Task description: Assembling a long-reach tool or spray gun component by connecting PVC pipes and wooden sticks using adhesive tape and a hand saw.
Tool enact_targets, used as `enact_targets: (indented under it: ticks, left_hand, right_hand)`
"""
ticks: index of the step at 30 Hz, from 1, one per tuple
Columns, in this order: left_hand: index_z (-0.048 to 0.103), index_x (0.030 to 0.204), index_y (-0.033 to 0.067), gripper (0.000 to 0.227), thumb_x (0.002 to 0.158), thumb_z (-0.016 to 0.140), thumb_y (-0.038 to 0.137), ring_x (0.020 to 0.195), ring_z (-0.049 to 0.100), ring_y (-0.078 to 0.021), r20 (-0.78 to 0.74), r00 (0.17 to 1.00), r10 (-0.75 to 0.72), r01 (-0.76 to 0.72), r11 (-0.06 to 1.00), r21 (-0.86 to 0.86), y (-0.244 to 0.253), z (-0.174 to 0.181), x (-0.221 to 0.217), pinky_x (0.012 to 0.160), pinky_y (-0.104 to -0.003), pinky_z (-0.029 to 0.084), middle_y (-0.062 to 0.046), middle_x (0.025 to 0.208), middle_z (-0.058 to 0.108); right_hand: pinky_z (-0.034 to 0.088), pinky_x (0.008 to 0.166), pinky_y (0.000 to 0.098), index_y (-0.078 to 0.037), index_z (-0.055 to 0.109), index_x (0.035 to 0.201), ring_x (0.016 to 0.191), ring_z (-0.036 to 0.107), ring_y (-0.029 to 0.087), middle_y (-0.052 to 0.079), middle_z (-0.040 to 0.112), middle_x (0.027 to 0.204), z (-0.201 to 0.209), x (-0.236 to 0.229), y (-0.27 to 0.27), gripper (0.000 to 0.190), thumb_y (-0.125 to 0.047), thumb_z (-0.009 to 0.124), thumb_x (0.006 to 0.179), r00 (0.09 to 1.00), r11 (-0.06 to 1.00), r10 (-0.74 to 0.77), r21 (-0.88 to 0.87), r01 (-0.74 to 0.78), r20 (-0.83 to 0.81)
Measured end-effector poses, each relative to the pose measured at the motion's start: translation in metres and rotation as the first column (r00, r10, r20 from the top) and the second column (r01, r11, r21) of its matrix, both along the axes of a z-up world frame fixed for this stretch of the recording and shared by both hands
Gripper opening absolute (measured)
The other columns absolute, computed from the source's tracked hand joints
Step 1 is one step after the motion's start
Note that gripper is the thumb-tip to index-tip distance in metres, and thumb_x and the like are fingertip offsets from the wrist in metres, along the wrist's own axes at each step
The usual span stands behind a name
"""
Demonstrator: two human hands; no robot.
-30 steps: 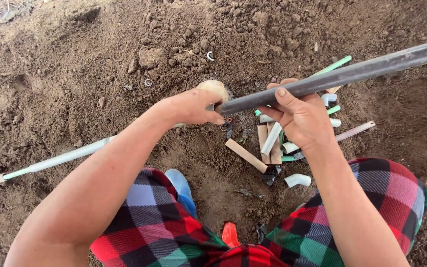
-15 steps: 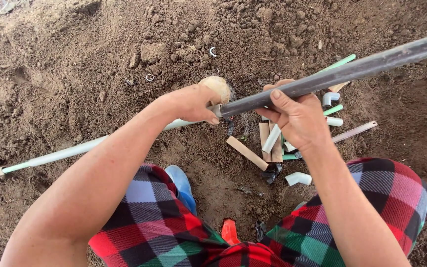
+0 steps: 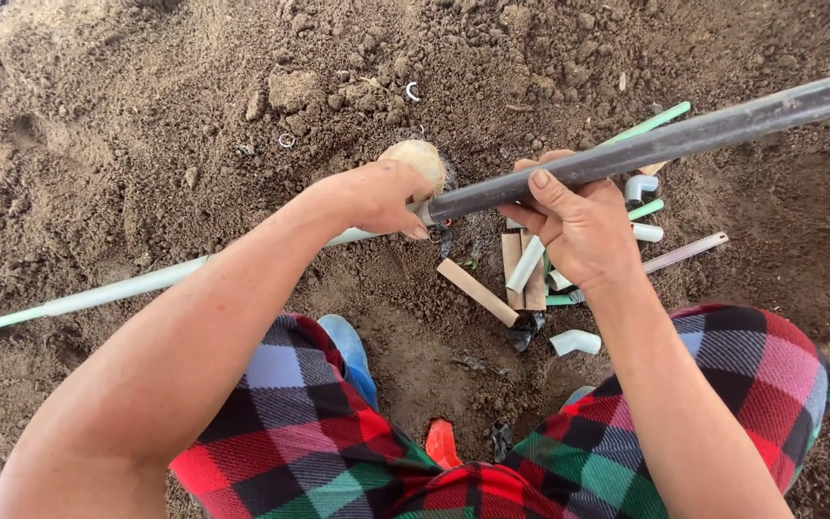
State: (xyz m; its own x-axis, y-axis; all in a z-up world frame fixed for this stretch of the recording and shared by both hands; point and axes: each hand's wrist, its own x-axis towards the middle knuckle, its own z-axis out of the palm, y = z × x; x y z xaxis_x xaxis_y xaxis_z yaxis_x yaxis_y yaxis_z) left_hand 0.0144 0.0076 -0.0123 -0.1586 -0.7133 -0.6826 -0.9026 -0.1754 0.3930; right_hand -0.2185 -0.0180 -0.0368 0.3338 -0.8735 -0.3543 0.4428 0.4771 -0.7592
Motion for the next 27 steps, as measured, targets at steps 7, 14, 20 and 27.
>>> enact_targets:
  ticks: [7,14,20,27]
  left_hand:
    - [0.063,0.117,0.0100,0.043,0.079,0.071,0.029,0.105,0.061,-0.0334,0.020,0.998,-0.053,0.053,0.999,-0.006,-0.002,0.005,-0.004,0.093,-0.044,0.048,-0.015,0.109,0.065]
    - [0.058,0.124,0.0153,0.046,0.082,0.068,0.032,0.102,0.062,-0.0308,-0.006,1.000,-0.002,0.002,1.000,0.002,-0.005,0.010,-0.013,0.092,-0.043,0.047,-0.014,0.108,0.065]
    - [0.061,0.120,0.0136,0.045,0.084,0.060,0.042,0.108,0.059,-0.0347,0.021,1.000,-0.008,0.008,1.000,0.002,-0.006,0.015,-0.018,0.094,-0.047,0.046,-0.016,0.112,0.063]
    - [0.069,0.092,0.0194,0.036,0.067,0.067,0.045,0.064,0.061,-0.0310,0.279,0.948,-0.153,0.252,0.897,-0.364,-0.009,-0.059,0.033,0.059,-0.046,0.049,-0.006,0.070,0.065]
  right_hand:
    - [0.058,0.081,0.0584,-0.004,0.056,0.097,0.093,0.067,0.040,0.018,0.066,0.099,0.000,0.002,0.002,0.019,-0.002,0.067,0.082,1.000,1.000,-0.007,0.003,0.007,0.024]
    - [0.058,0.080,0.0578,-0.004,0.056,0.098,0.093,0.066,0.038,0.018,0.066,0.100,-0.009,-0.002,0.000,0.022,-0.003,0.069,0.080,1.000,1.000,-0.012,0.016,0.011,0.018]
    - [0.059,0.080,0.0577,-0.003,0.057,0.097,0.090,0.067,0.036,0.018,0.066,0.099,-0.014,-0.001,-0.001,0.021,-0.002,0.069,0.080,1.000,0.999,-0.014,0.030,0.014,0.015]
    - [0.063,0.085,0.0489,-0.001,0.054,0.097,0.092,0.064,0.021,0.008,0.055,0.097,-0.043,-0.004,-0.026,0.011,-0.003,0.060,0.088,0.988,0.978,-0.119,0.161,0.133,-0.093]
